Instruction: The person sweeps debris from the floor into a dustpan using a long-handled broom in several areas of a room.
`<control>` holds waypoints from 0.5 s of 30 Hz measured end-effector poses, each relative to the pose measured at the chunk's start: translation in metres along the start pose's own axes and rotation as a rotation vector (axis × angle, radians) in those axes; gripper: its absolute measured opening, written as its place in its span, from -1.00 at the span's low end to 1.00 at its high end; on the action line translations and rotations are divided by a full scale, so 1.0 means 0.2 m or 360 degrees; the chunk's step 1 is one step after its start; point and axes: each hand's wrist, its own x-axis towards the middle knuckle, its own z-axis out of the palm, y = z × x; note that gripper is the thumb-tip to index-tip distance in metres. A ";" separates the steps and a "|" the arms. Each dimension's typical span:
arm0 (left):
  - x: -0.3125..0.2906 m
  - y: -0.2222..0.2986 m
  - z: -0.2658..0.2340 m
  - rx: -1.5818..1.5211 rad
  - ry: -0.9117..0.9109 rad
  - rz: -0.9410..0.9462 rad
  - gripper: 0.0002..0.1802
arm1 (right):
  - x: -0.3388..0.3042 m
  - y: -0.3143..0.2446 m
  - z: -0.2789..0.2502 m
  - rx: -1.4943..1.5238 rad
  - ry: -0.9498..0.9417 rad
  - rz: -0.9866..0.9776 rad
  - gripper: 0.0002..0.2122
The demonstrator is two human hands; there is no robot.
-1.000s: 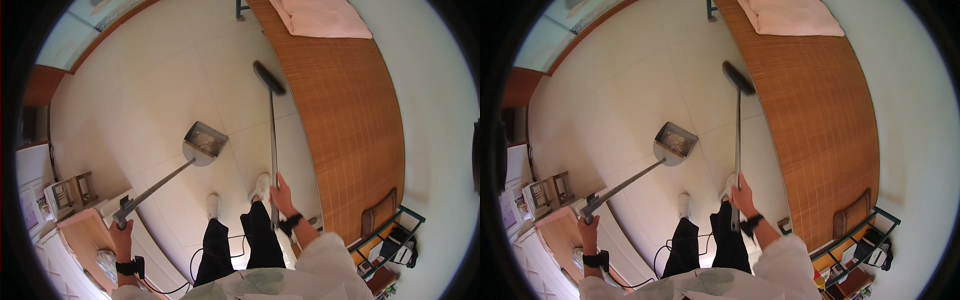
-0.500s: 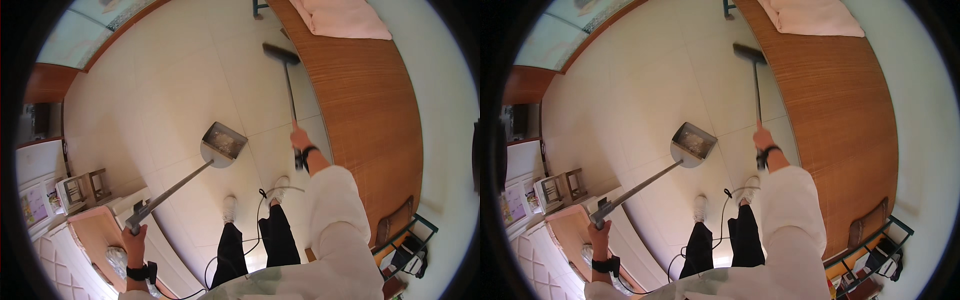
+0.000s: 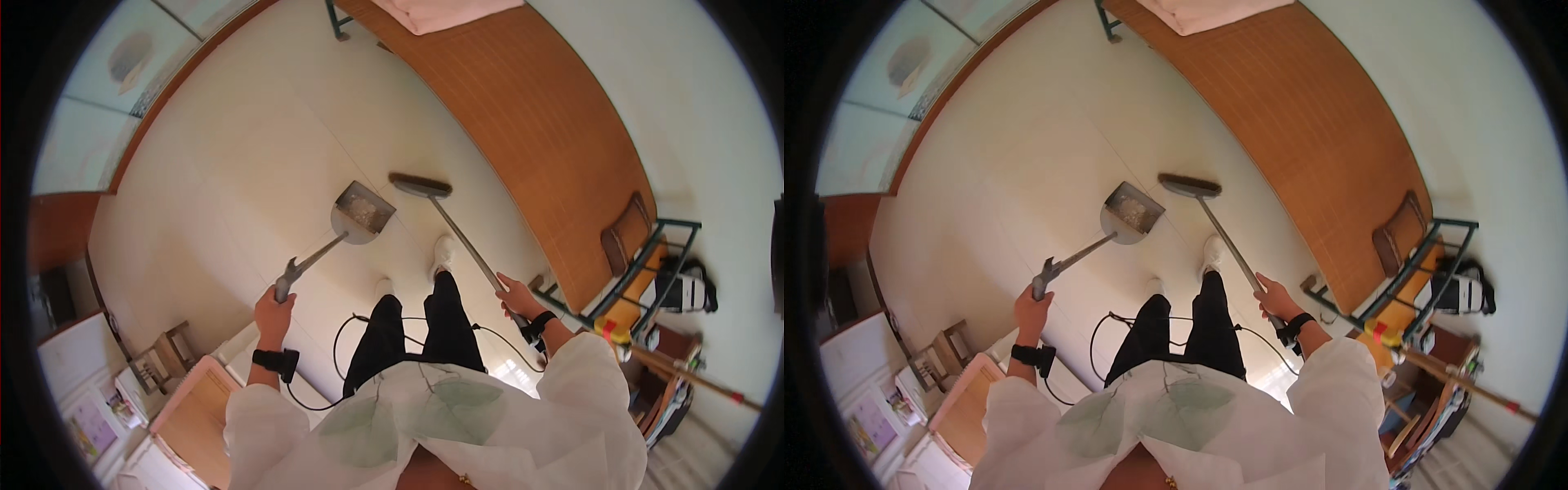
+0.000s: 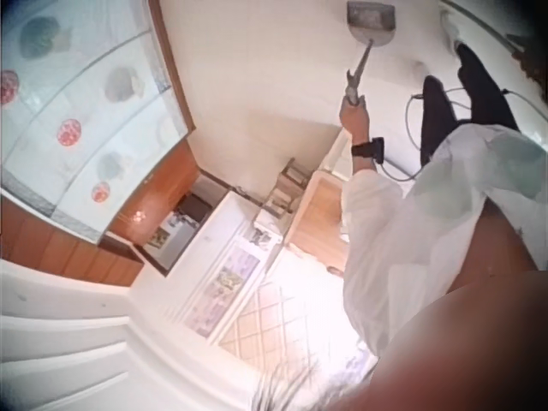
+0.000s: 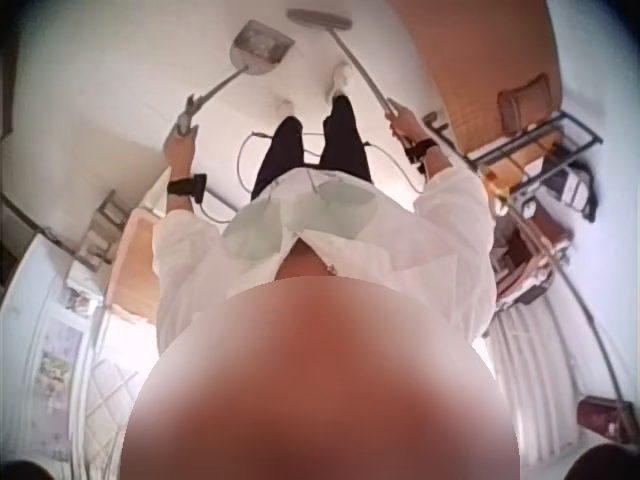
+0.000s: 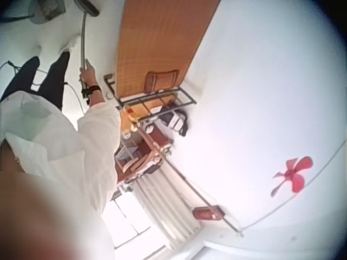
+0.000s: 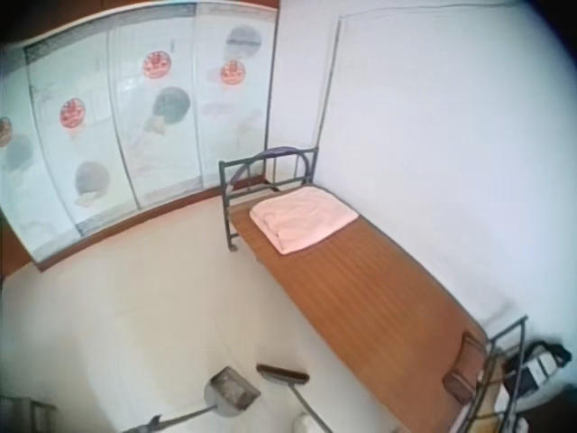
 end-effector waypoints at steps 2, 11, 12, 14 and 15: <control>-0.03 0.04 -0.04 0.0031 -0.0057 0.0137 -0.73 | -0.14 0.04 0.09 0.0120 0.0100 0.0023 -0.50; -0.05 0.05 -0.05 0.0195 -0.0081 0.0256 -0.71 | 0.28 0.08 0.27 0.0927 0.0297 -0.0353 -0.90; -0.05 0.05 -0.04 0.0211 -0.0114 0.0260 -0.71 | 0.38 0.04 0.34 0.1083 0.0294 -0.0354 -0.92; -0.04 0.07 -0.02 0.0245 -0.0129 0.0309 -0.72 | 0.46 -0.01 0.54 -0.1360 0.0970 -0.1635 -0.86; -0.02 0.08 -0.02 0.0246 -0.0130 0.0312 -0.72 | 0.43 -0.01 0.63 -0.0906 0.0463 -0.1218 -0.88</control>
